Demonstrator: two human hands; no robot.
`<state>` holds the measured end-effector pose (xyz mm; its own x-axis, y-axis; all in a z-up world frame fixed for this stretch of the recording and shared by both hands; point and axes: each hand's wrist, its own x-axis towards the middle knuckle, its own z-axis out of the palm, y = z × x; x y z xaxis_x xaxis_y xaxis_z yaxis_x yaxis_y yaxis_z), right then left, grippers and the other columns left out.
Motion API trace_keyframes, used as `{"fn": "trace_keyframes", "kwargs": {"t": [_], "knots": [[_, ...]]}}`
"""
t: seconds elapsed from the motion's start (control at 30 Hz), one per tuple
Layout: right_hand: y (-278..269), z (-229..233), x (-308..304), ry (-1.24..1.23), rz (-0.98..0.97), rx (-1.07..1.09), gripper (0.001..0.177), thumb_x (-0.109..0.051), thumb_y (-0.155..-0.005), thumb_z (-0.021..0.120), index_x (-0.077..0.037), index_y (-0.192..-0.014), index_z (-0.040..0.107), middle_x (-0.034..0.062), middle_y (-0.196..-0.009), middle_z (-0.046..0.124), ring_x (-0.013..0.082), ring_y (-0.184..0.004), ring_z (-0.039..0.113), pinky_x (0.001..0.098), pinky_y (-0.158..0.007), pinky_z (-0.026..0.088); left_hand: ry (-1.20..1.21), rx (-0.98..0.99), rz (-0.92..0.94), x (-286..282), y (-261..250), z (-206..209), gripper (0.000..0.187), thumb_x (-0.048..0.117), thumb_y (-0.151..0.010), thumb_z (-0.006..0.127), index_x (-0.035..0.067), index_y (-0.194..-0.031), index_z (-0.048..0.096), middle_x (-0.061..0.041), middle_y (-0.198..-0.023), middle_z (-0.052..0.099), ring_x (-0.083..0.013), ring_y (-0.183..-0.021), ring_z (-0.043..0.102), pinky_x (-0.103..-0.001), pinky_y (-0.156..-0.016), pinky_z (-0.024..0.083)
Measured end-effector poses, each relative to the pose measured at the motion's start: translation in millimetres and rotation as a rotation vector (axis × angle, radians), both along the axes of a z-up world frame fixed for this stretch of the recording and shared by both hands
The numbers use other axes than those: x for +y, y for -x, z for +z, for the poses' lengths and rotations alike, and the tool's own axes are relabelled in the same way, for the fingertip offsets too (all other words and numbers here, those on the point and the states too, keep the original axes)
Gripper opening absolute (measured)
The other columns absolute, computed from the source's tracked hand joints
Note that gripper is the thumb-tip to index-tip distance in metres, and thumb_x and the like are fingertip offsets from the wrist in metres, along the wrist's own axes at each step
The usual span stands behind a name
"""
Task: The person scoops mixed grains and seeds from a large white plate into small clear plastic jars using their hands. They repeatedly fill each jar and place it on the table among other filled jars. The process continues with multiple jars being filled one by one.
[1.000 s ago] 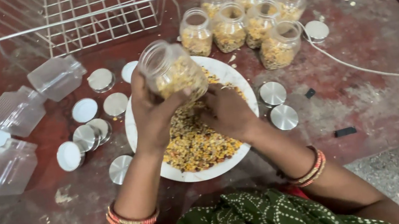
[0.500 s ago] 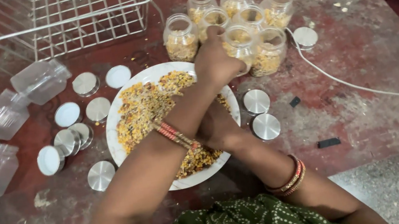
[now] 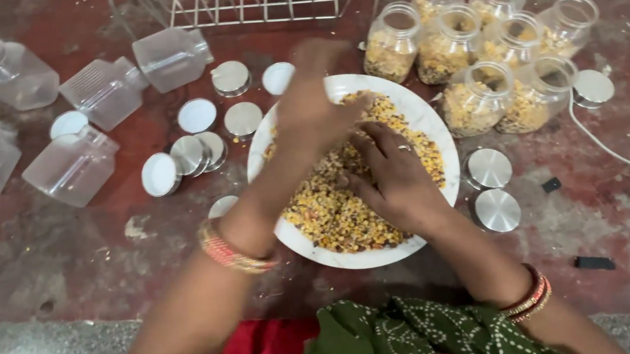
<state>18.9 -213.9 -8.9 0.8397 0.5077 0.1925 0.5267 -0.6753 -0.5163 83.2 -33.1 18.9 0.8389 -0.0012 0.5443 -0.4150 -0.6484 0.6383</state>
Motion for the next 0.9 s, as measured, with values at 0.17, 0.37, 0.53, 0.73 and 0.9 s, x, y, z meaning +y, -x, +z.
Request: {"fn": "trace_keyframes", "kwargs": {"t": [0.17,0.37,0.53,0.73,0.9], "knots": [[7.8,13.9,18.3,0.031,0.078,-0.237,0.061,-0.039,-0.095,0.067,-0.009,-0.145,0.052,0.0264,-0.147,0.048,0.0452,-0.137,0.045,0.0553,-0.112,0.036,-0.3,0.119,0.511,169.6,33.2,5.2,0.071,0.035,-0.078,0.088,0.005,-0.136,0.06,-0.017,-0.14,0.059,-0.0396,-0.12,0.059,-0.051,-0.094,0.05],[2.7,11.4,23.9,0.056,0.028,-0.081,0.051,-0.04,-0.096,0.064,-0.008,-0.136,0.06,0.0212,-0.135,0.056,0.0381,-0.12,0.057,0.0502,-0.101,0.046,-0.558,0.001,0.709,281.4,98.7,-21.2,0.074,0.043,-0.077,0.092,0.002,-0.132,0.066,-0.026,-0.141,0.06,-0.0458,-0.128,0.055,-0.053,-0.105,0.045],[-9.0,5.7,30.6,0.092,-0.011,-0.201,0.036,-0.037,-0.098,0.064,-0.006,-0.115,0.069,0.0155,-0.109,0.064,0.0361,-0.103,0.065,0.0489,-0.086,0.053,-0.568,0.111,0.72,304.6,116.7,-49.3,0.069,0.042,-0.086,0.083,0.002,-0.139,0.06,-0.023,-0.133,0.063,-0.0434,-0.123,0.058,-0.052,-0.108,0.049],[-23.1,2.4,34.7,0.135,-0.098,-0.186,0.033,-0.038,-0.098,0.065,-0.006,-0.099,0.073,0.0143,-0.087,0.069,0.0361,-0.076,0.068,0.0485,-0.068,0.054,-0.354,0.127,0.712,294.1,140.9,-28.2,0.078,0.043,-0.076,0.093,0.004,-0.139,0.067,-0.024,-0.134,0.064,-0.0421,-0.117,0.064,-0.051,-0.095,0.052],[-33.8,-3.7,33.6,0.082,-0.147,-0.119,0.037,-0.04,-0.102,0.062,-0.005,-0.096,0.074,0.0173,-0.08,0.071,0.0354,-0.072,0.069,0.0467,-0.067,0.054,0.156,-0.011,0.482,261.7,146.9,-0.3,0.069,0.022,-0.08,0.089,0.003,-0.141,0.061,-0.011,-0.135,0.067,-0.0295,-0.12,0.068,-0.042,-0.105,0.055]]}}
